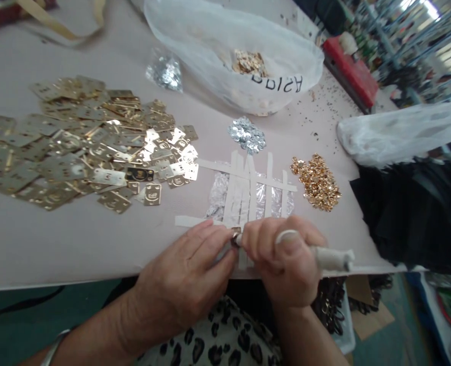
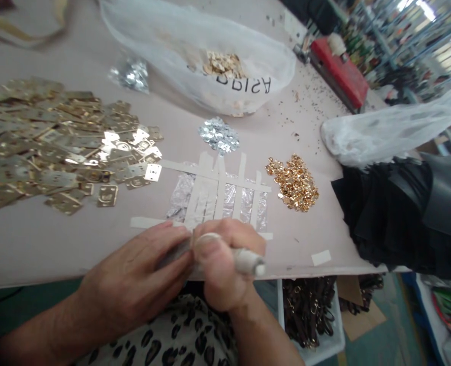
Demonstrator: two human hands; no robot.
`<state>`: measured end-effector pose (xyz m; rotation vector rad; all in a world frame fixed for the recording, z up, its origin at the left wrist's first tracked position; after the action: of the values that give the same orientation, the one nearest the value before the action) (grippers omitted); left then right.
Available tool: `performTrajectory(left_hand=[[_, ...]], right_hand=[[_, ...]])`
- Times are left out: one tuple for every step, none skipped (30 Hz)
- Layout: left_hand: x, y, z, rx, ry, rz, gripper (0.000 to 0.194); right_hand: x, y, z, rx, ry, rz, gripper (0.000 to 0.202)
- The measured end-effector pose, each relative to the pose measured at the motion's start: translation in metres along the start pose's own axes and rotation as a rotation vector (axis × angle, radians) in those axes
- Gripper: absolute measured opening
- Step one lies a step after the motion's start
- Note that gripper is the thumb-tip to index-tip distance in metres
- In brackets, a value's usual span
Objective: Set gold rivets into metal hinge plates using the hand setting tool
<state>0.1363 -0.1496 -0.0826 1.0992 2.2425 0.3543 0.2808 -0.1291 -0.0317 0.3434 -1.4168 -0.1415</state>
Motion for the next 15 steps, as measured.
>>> performTrajectory(left_hand=[[0.0, -0.001, -0.001, -0.029, -0.009, 0.003, 0.019], [-0.001, -0.001, -0.001, -0.056, -0.016, 0.006, 0.016], [-0.001, -0.002, -0.002, -0.066, -0.024, 0.003, 0.013], [-0.001, -0.003, -0.003, -0.065, -0.033, -0.006, 0.01], [-0.001, -0.003, -0.003, -0.057, -0.039, -0.018, 0.007], [-0.001, -0.004, -0.004, -0.046, -0.041, -0.031, 0.004], [-0.001, -0.004, -0.004, -0.038, -0.043, -0.04, 0.003], [-0.001, -0.004, -0.004, -0.035, -0.045, -0.037, 0.005], [-0.002, -0.004, -0.004, -0.037, -0.046, -0.031, 0.006], [-0.003, -0.004, -0.004, -0.045, -0.044, -0.026, 0.007], [-0.003, -0.003, -0.005, -0.049, -0.04, -0.026, 0.008], [-0.004, -0.003, -0.005, -0.051, -0.035, -0.03, 0.008], [-0.005, -0.003, -0.006, -0.054, -0.029, -0.035, 0.009], [-0.005, -0.003, -0.006, -0.053, -0.027, -0.043, 0.01], [-0.005, -0.003, -0.006, -0.048, -0.031, -0.052, 0.011]], right_hand=[[0.001, -0.002, 0.003, 0.047, -0.123, -0.033, 0.038], [0.002, -0.003, 0.005, 0.087, -0.234, -0.067, 0.036], [0.005, -0.003, 0.006, 0.115, -0.312, -0.091, 0.034], [0.009, -0.002, 0.006, 0.121, -0.347, -0.096, 0.034], [0.014, 0.001, 0.006, 0.094, -0.332, -0.092, 0.035], [0.02, 0.003, 0.004, 0.044, -0.276, -0.093, 0.036], [0.025, 0.006, 0.003, -0.006, -0.201, -0.105, 0.038], [0.029, 0.009, 0.003, -0.046, -0.125, -0.135, 0.04], [0.031, 0.01, 0.002, -0.075, -0.066, -0.174, 0.043], [0.03, 0.011, 0.002, -0.081, -0.035, -0.198, 0.044], [0.025, 0.011, 0.002, -0.078, -0.03, -0.204, 0.046], [0.018, 0.01, 0.002, -0.094, -0.037, -0.157, 0.046], [0.011, 0.008, 0.0, -0.095, -0.041, -0.068, 0.045], [0.005, 0.007, -0.002, -0.097, -0.045, -0.01, 0.045], [0.001, 0.006, -0.006, -0.086, -0.096, 0.035, 0.045]])
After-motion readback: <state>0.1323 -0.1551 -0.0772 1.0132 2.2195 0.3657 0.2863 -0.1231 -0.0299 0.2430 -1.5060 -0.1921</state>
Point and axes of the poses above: each hand's wrist, its own y-axis towards the middle knuckle, its own z-axis out of the palm, x = y × z, the point moved 1 cm from there along y, towards the middle knuckle, and after that the axes turned 7 degrees about x, right-handed, at the moved point
